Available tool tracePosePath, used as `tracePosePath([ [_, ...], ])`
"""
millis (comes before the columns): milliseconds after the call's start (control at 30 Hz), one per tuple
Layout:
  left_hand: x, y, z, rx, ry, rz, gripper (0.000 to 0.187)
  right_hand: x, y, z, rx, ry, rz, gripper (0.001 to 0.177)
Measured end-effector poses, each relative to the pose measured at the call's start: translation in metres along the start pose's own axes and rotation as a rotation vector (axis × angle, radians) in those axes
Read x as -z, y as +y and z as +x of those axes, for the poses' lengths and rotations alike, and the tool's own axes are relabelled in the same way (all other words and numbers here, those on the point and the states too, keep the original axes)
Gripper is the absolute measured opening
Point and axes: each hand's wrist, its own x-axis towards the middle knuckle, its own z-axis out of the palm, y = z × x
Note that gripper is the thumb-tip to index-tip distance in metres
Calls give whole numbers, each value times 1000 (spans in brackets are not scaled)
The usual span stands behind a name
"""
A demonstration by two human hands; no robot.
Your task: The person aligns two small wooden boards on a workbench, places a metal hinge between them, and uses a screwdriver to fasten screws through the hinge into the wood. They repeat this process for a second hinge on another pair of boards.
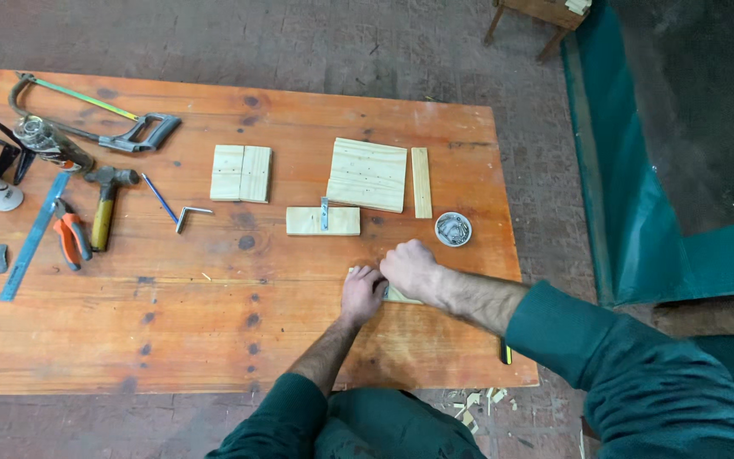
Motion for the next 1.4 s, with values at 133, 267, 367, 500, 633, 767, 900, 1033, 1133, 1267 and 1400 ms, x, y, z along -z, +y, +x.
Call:
tracePosePath([
  [133,-16,-15,-7,24,29,-5,14,1,6,-11,252,319,-104,25],
  [267,-10,-11,-5,-4,42,2,14,11,5,1,149,109,140,15],
  [367,-9,-10,-3,-30,57,0,15,6,5,21,-60,-74,351,8],
  [500,1,1,1,-48,77,-18,19,-1,26,30,-258,-194,464,32],
  [633,-13,-10,-5,-60,90,28,16,2,6,31,-143,-120,396,16],
  [767,-9,-9,-4,-40,59,26,16,2,-1,31,-11,-78,229,9],
  [900,-5,-5,-3,-17,36,6,19,21,27,5,34,-107,171,14],
  [1033,0,-6,-1,16,6,-25,25,87,75,-65,-98,-190,427,25],
  [1133,-1,-5,0,50,-4,-50,17,101,92,-109,-170,-253,618,25],
  [1267,-2,-1,0,51,12,-70,12,53,96,-132,-337,-84,988,33],
  [1400,4,4,2,39,10,-49,11,-47,84,-130,-531,152,1155,32],
])
